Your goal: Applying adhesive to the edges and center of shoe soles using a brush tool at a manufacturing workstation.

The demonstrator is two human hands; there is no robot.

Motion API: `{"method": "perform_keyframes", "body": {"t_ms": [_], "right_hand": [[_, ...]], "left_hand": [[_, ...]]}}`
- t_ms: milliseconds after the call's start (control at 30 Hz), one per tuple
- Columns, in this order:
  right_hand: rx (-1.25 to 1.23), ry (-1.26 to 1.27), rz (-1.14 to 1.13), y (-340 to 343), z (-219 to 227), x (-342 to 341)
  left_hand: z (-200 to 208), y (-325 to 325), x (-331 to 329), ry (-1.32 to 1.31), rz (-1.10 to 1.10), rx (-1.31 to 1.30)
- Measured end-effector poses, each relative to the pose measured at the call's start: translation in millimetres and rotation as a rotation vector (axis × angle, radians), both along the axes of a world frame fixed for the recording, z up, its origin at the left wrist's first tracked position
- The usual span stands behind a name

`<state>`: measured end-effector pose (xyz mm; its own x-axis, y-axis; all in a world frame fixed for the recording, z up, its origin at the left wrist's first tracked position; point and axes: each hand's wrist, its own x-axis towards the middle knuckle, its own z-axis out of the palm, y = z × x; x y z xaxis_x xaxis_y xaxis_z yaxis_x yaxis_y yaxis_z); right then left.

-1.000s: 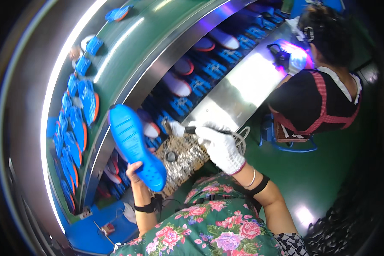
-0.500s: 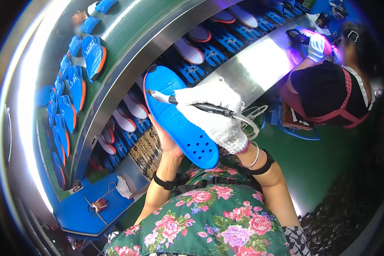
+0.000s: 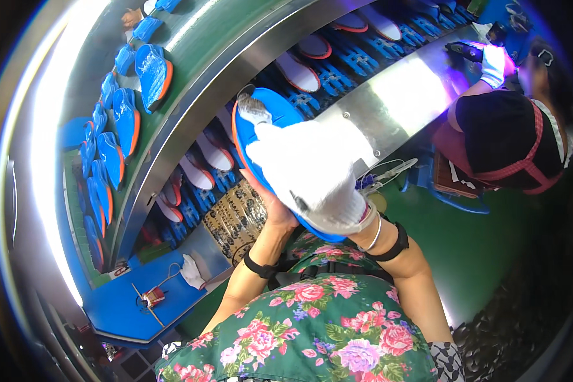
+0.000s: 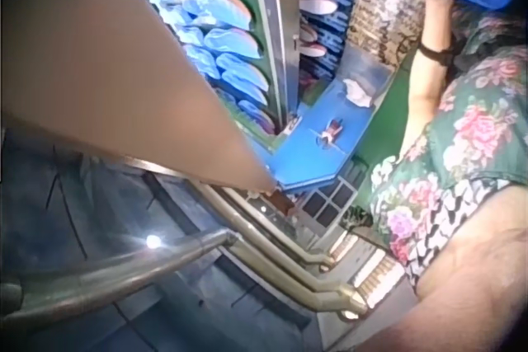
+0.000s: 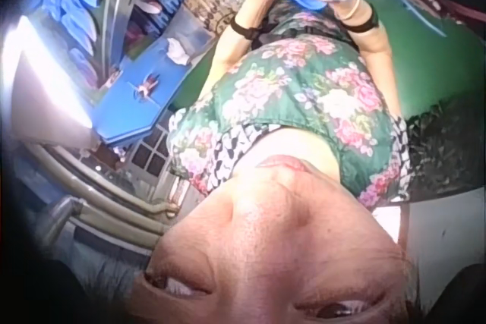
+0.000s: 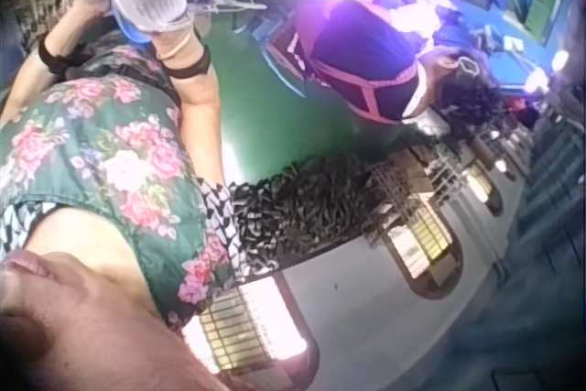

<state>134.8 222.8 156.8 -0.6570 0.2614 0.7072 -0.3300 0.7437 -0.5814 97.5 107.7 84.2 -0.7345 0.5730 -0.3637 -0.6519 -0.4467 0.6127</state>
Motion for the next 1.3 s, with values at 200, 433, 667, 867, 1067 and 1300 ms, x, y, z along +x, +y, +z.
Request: {"method": "perform_keyframes", "body": {"t_ms": [200,433,667,867,1067,1300], "right_hand": [[-0.138,-0.074,0.275,7,-1,14],[-0.041,-0.03,0.244,6,14,0],[-0.337,-0.062,0.251,18,10,5],[-0.154,-0.027,0.353,10,8,14],[-0.09,-0.054,0.248,11,-11,16],[-0.341,-0.088,0.303,22,-11,23]], "left_hand": [[-17,-12,-4,-0.041,-0.052,0.075],[-13,-11,-16,-0.003,-0.064,0.03],[-37,-18,-25,-0.054,-0.086,0.087],[-50,-27,-28,-0.068,-0.258,0.339],[-58,-30,-33,-0.089,-0.283,0.408],[-56,-27,-37,-0.224,0.063,0.138]]}}
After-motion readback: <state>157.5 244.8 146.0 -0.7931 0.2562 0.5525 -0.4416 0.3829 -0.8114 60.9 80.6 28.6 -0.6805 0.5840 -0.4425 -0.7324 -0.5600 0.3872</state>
